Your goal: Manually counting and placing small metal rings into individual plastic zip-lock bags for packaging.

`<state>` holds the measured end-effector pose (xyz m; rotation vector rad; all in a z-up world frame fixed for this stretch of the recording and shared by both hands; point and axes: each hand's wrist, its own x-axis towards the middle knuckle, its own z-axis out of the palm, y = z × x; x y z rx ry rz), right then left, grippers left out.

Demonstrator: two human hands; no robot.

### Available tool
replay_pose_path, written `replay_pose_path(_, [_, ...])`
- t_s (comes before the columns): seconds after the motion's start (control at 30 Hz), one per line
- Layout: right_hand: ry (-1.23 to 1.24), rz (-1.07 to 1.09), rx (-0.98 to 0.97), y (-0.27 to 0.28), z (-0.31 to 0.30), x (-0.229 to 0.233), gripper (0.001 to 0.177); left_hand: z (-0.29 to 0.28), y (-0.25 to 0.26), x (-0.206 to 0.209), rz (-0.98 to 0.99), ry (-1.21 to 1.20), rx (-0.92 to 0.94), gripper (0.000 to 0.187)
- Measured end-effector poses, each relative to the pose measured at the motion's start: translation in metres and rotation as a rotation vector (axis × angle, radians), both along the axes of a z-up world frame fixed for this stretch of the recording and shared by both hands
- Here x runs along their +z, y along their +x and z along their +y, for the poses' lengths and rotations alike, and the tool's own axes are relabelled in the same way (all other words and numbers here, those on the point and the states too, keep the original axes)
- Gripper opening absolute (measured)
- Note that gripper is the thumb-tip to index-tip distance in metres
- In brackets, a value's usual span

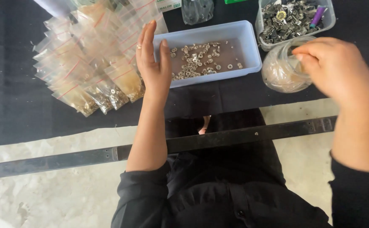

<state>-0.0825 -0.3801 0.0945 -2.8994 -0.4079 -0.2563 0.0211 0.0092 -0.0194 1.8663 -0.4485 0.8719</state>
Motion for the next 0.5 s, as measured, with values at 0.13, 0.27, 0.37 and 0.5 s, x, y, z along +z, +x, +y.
replay_pose_path(0.13, [-0.304, 0.747, -0.411, 0.046, 0.031, 0.029, 0.048, 0.004, -0.011, 0.001, -0.031, 0.028, 0.017, 0.037])
replay_pose_path(0.27, [-0.563, 0.943, -0.315, 0.071, 0.037, 0.017, 0.065, 0.007, -0.013, 0.006, -0.039, 0.024, -0.021, 0.035])
replay_pose_path(0.37, [-0.628, 0.944, -0.309, 0.077, 0.029, 0.006, 0.061, 0.007, -0.013, 0.008, -0.048, 0.011, -0.047, 0.034])
replay_pose_path(0.5, [-0.599, 0.869, -0.306, 0.08, 0.015, -0.004, 0.031, 0.004, -0.015, 0.013, -0.045, -0.012, -0.071, 0.033])
